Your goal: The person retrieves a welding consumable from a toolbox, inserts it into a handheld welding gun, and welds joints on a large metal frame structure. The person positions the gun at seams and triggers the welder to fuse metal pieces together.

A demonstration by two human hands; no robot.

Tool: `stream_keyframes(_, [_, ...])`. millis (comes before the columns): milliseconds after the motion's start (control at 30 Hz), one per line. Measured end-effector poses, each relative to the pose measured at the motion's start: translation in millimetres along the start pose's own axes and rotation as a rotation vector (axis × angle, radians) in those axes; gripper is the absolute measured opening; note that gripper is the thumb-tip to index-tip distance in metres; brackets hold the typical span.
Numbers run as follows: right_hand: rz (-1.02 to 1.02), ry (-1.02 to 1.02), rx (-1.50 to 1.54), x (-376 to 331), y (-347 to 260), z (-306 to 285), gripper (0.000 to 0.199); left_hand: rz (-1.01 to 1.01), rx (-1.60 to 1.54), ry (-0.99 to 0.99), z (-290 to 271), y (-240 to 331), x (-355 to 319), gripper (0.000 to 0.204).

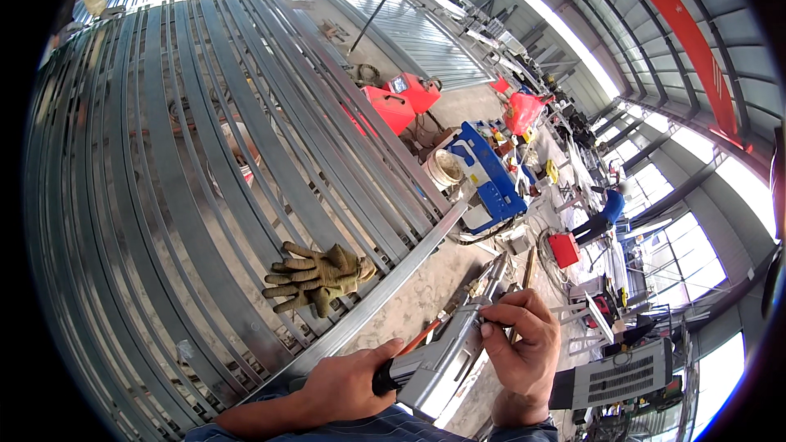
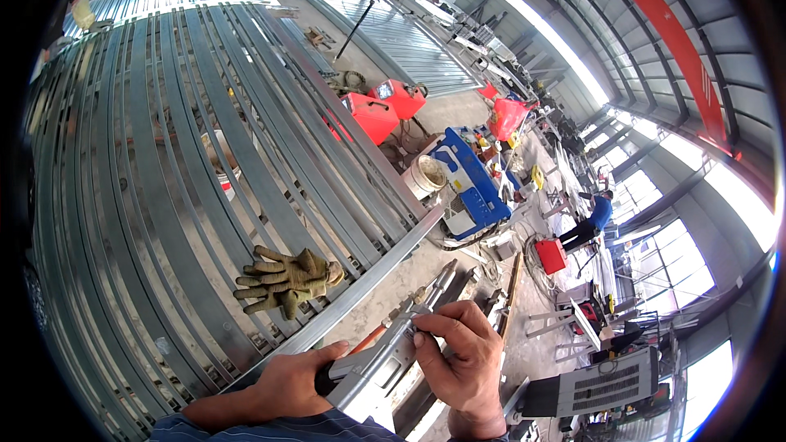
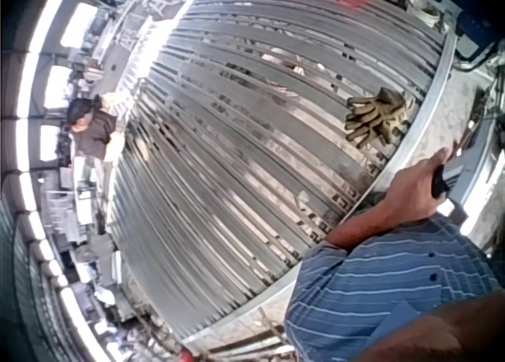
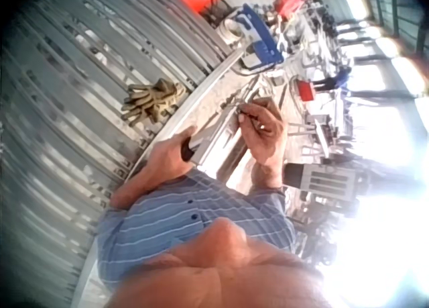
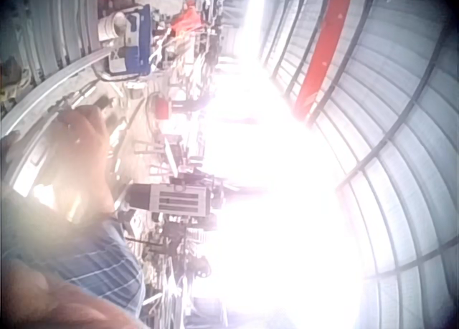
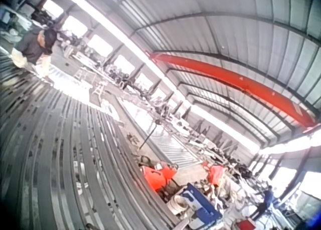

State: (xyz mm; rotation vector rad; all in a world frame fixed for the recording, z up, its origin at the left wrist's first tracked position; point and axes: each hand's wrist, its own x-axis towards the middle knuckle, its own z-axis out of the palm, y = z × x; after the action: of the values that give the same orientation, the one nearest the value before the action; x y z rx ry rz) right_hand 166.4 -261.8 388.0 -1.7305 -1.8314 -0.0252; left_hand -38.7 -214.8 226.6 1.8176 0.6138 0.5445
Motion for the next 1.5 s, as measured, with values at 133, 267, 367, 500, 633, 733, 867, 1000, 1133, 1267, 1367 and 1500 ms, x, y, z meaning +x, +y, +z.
stream_keyframes(133, [0.083,0.035,0.016,-0.2,-8.4,4.7,0.02,-0.02,-0.008,-0.019,0.2,-1.4,1.4,0.07])
stream_keyframes(267, [0.127,0.032,-0.089,2.4,-11.9,1.9,0.02,-0.021,-0.004,0.006,-0.7,-1.5,1.8,0.068])
stream_keyframes(367, [0.165,-0.019,-0.066,0.5,-6.1,3.9,0.022,-0.009,0.004,0.024,-1.2,-0.9,2.6,0.068])
stream_keyframes(500, [0.129,0.001,0.002,5.9,-7.4,7.2,0.019,0.018,-0.018,0.038,1.4,-2.9,3.7,0.068])
stream_keyframes(633, [0.104,0.023,-0.05,11.6,-10.4,7.3,0.019,0.024,0.011,0.045,1.8,-5.9,4.4,0.068])
stream_keyframes(733, [0.163,-0.011,0.02,5.5,-1.5,6.7,0.022,0.027,0.009,0.034,1.0,-4.8,4.3,0.069])
stream_keyframes(867, [0.125,-0.049,0.028,6.0,-1.3,3.9,0.021,0.025,0.021,0.028,2.4,-6.4,4.9,0.07])
stream_keyframes(1000, [0.02,-0.04,0.009,6.3,3.0,4.6,0.019,0.018,0.02,0.018,1.6,-6.2,4.6,0.07])
stream_keyframes(1133, [0.079,-0.012,0.104,8.0,-2.8,7.3,0.018,0.006,0.003,0.008,-0.2,-5.9,4.3,0.069])
stream_keyframes(1267, [0.021,-0.027,0.122,2.9,7.3,6.2,0.021,0.011,-0.011,-0.006,-3.3,-4.6,4.4,0.068])
stream_keyframes(1367, [-0.001,-0.014,0.147,1.8,12.4,8.7,0.025,0.025,-0.031,-0.002,-1.8,-8.1,4.9,0.068])
stream_keyframes(1500, [0.129,0.058,0.143,6.7,-0.2,10.5,0.03,0.006,-0.032,0.005,-2.3,-7.3,5.2,0.067])
